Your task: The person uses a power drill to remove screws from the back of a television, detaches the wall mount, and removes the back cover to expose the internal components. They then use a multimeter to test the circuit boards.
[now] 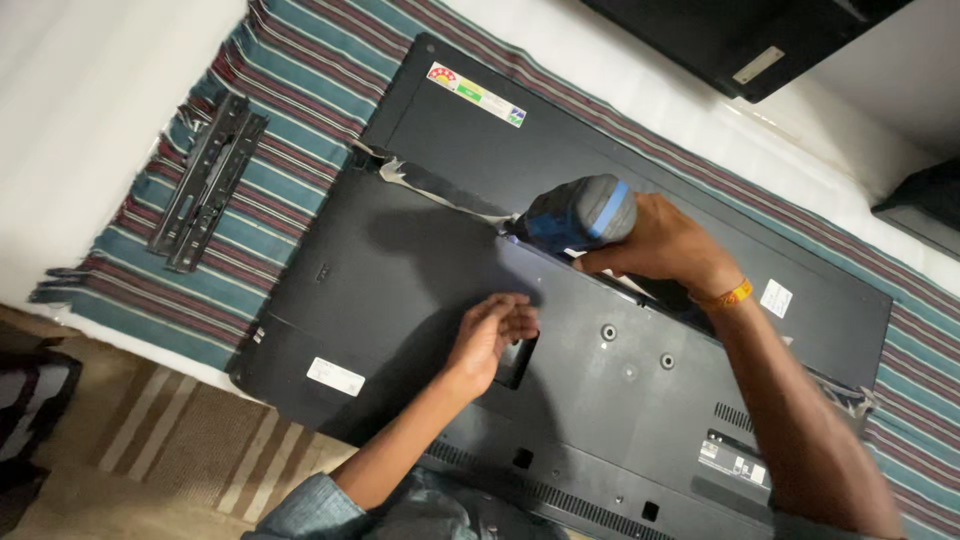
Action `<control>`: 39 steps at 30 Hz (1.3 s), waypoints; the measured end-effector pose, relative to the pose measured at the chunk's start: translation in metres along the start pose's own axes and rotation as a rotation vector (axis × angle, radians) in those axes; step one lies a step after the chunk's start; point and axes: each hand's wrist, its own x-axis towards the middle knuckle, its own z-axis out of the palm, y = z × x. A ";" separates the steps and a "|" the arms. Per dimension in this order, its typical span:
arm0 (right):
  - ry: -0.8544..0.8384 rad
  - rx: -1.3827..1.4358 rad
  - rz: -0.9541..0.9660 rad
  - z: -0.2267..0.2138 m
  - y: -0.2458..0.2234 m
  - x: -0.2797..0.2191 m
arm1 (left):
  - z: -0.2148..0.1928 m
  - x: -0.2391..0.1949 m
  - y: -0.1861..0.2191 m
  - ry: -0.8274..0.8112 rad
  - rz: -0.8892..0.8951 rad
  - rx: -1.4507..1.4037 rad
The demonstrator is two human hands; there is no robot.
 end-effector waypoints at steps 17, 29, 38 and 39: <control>0.369 0.782 0.143 0.099 0.010 -0.182 | -0.001 -0.016 0.067 0.000 0.212 0.406; 0.380 1.006 0.256 0.153 -0.111 -0.100 | -0.182 -0.026 0.289 0.522 1.025 1.441; 0.330 0.893 0.207 0.178 -0.186 -0.032 | -0.231 -0.035 0.355 0.346 0.761 1.703; 0.343 0.900 0.193 0.179 -0.194 -0.029 | -0.231 -0.042 0.358 0.322 0.777 1.623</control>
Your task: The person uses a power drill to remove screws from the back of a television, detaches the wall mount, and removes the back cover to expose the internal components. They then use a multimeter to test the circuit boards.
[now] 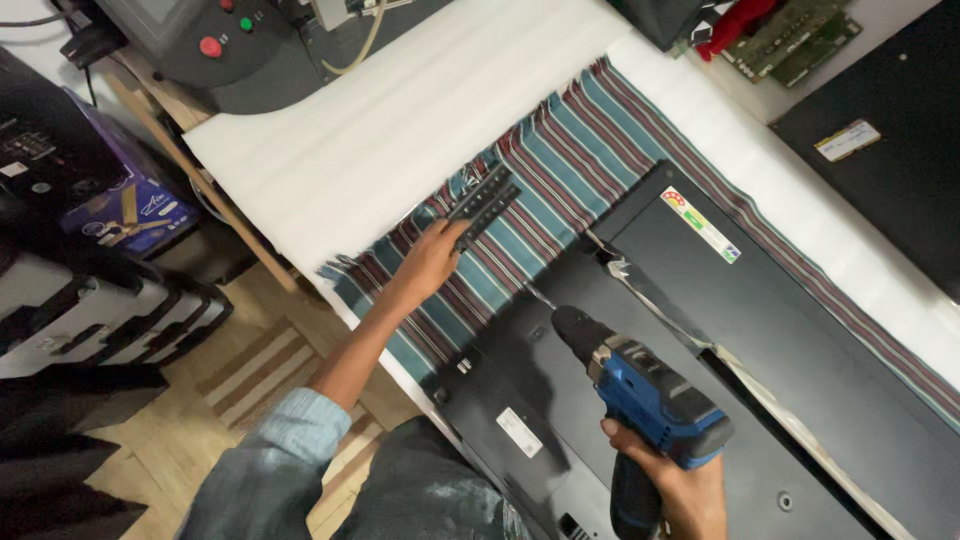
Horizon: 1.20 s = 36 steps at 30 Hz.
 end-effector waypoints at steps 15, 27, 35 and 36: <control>-0.039 0.688 -0.099 0.165 -0.011 0.045 | -0.013 -0.086 0.113 -0.272 -0.226 -0.609; -0.069 -0.118 -0.441 0.076 0.017 0.048 | -0.036 0.002 0.015 0.060 -0.769 -0.086; 0.538 -0.471 -0.256 -0.032 0.132 -0.070 | -0.040 0.017 -0.065 0.206 -0.091 0.515; 0.578 -0.505 -0.249 -0.038 0.144 -0.084 | -0.042 0.013 -0.049 0.243 -0.023 0.480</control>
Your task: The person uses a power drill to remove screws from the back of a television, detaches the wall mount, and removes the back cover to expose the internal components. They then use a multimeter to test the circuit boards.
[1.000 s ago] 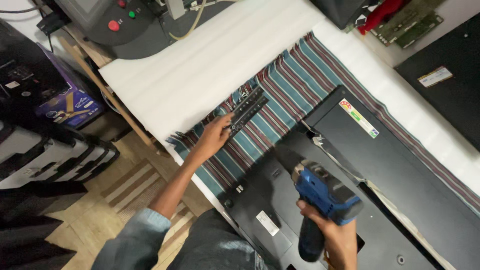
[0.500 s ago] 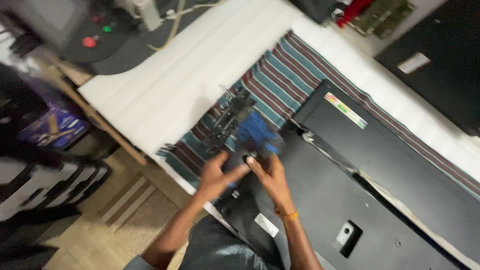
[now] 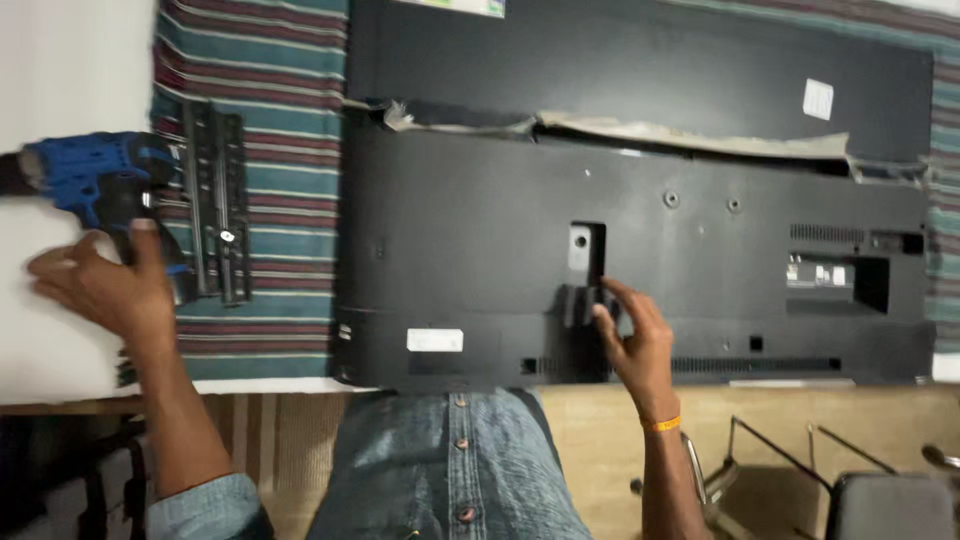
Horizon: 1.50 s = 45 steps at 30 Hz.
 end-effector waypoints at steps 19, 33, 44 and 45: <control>-0.146 -0.298 -0.102 -0.035 0.103 -0.123 | -0.048 -0.196 0.361 -1.012 1.254 0.100; -0.543 -0.915 -0.113 -0.219 0.311 -0.046 | -0.033 -0.216 0.379 -0.831 1.161 0.087; -0.736 -0.926 -0.244 -0.216 0.294 -0.013 | -0.052 -0.212 0.413 -1.232 0.936 0.314; -0.773 -0.945 -0.238 -0.216 0.294 -0.012 | -0.054 -0.211 0.415 -1.246 0.937 0.327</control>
